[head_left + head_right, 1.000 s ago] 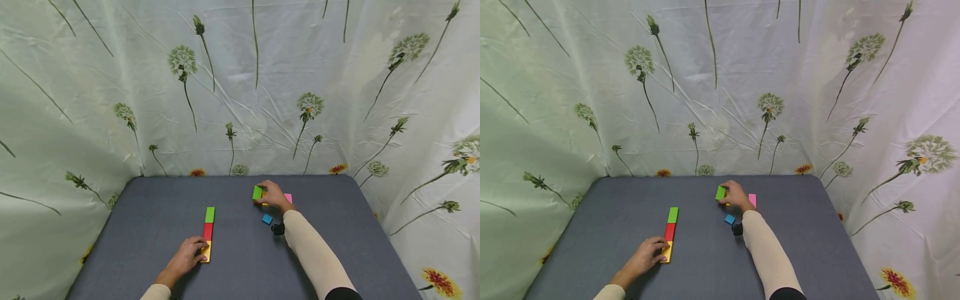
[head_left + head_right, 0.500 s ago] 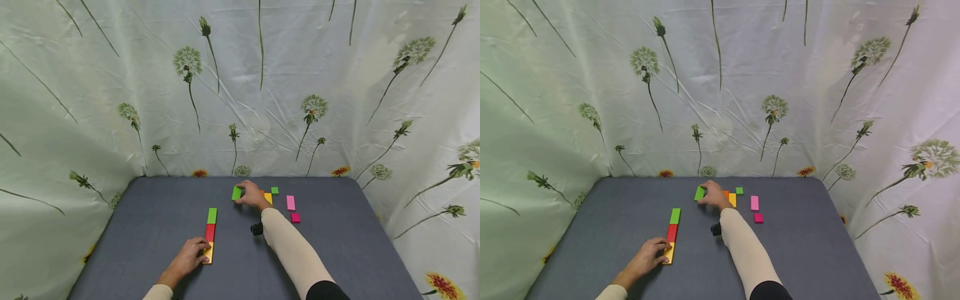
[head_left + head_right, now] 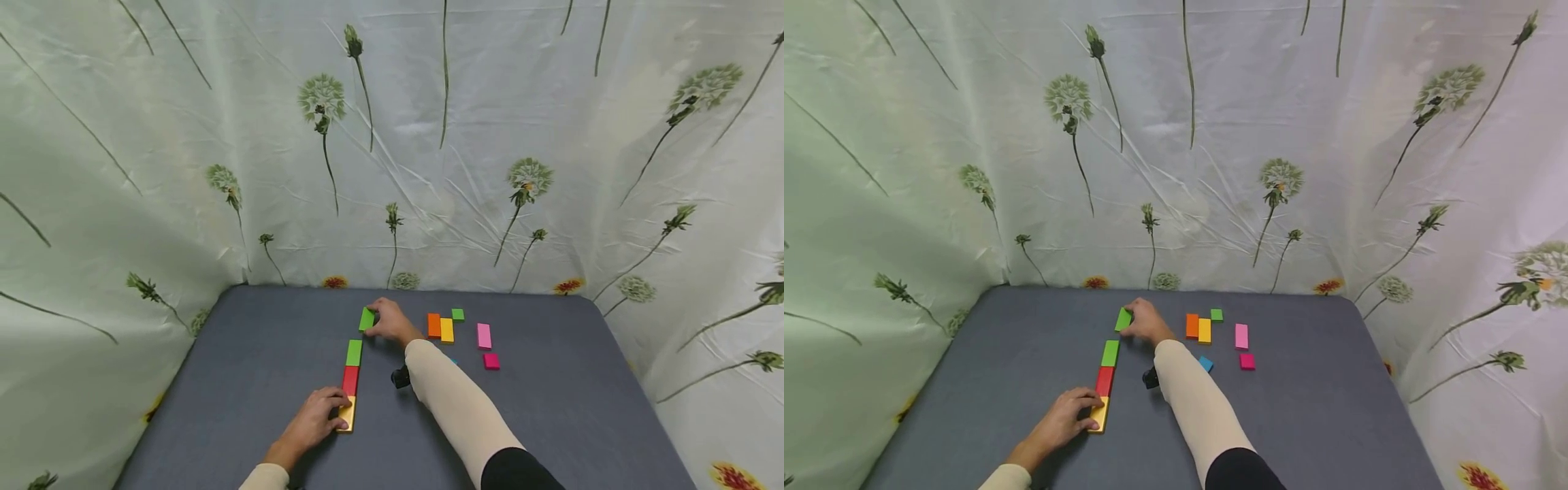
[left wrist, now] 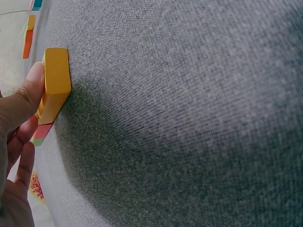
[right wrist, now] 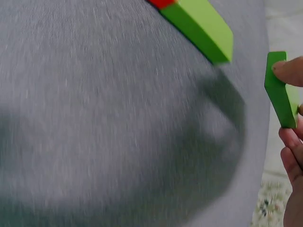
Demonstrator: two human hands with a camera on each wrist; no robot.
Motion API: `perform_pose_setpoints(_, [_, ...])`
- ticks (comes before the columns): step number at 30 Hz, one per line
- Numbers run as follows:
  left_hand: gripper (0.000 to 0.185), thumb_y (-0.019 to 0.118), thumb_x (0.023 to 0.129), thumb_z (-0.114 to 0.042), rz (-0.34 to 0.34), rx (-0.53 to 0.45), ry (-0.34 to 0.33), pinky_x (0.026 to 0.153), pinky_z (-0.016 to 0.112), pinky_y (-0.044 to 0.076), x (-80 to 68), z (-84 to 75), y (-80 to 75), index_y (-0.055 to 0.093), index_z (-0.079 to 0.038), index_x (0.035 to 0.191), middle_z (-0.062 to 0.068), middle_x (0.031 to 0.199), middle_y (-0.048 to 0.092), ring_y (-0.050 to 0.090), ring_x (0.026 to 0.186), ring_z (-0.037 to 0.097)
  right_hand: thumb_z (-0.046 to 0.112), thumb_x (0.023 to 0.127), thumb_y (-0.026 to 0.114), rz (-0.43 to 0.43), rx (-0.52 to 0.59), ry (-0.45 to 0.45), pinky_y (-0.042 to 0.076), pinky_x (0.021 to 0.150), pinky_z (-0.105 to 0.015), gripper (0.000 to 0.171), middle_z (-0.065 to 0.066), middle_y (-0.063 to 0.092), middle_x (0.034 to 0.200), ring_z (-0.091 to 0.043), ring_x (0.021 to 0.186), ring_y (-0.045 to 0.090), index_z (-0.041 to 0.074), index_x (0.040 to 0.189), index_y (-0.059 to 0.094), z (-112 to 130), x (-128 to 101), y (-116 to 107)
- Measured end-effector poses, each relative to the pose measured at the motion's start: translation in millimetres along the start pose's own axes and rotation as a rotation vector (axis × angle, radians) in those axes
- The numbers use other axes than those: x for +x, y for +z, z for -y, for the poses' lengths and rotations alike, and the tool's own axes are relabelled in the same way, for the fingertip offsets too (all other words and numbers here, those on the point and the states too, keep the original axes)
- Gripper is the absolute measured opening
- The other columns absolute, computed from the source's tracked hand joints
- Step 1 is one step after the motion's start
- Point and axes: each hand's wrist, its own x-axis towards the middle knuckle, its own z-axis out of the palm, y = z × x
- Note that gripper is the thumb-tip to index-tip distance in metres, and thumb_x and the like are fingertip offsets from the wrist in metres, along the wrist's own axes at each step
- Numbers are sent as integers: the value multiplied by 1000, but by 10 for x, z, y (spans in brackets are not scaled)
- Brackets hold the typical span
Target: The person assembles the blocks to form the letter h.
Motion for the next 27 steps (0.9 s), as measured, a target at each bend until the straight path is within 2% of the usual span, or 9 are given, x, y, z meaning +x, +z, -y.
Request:
perform_pose_setpoints(4, [33,86,61,-18,27,-5,-27,71,34,46,-2,-1,-2,70,-5,87,1,91,63,60,86,19,25,80,80,2,-33,-28,43,97,-39,58,-12,54,125,-27,116,51,5,130,59,58,47,106])
perform_pose_setpoints(6, [33,86,62,-19,32,-3,-34,72,34,46,-1,-6,-7,70,-5,87,0,91,63,60,86,19,18,81,78,11,-22,8,42,99,-42,56,-15,53,128,-30,119,50,2,130,57,147,4,110])
perform_pose_setpoints(9, [32,86,62,-19,40,1,-49,72,34,46,-1,-13,-14,70,-5,87,0,91,63,60,86,19,18,82,77,-8,-60,24,43,97,-41,55,-14,53,128,-29,118,51,3,131,57,147,-10,178])
perform_pose_setpoints(13, [31,85,63,-19,85,3,-92,74,35,46,-7,-29,-28,71,-6,88,0,92,63,60,88,19,20,84,75,-4,-99,31,44,95,-39,55,-12,53,126,-27,116,51,4,133,56,132,-33,247])
perform_pose_setpoints(16, [31,85,65,-19,108,3,-111,75,35,47,-5,-43,-34,71,-5,89,1,93,64,60,89,20,19,84,74,-1,-59,18,43,96,-41,55,-14,52,126,-29,116,51,2,133,55,129,-47,268])
perform_pose_setpoints(19, [31,85,65,-18,100,3,-110,75,35,47,-5,-48,-34,71,-4,89,2,93,64,61,89,20,18,85,73,0,-20,11,42,97,-43,55,-15,51,126,-30,117,49,0,133,54,129,-51,282])
perform_pose_setpoints(27, [32,85,64,-17,83,19,-100,75,35,47,-4,-43,-32,71,-4,89,1,93,64,61,89,19,18,86,72,-1,0,-7,40,100,-45,51,-15,51,129,-32,122,47,0,131,56,89,-58,316])
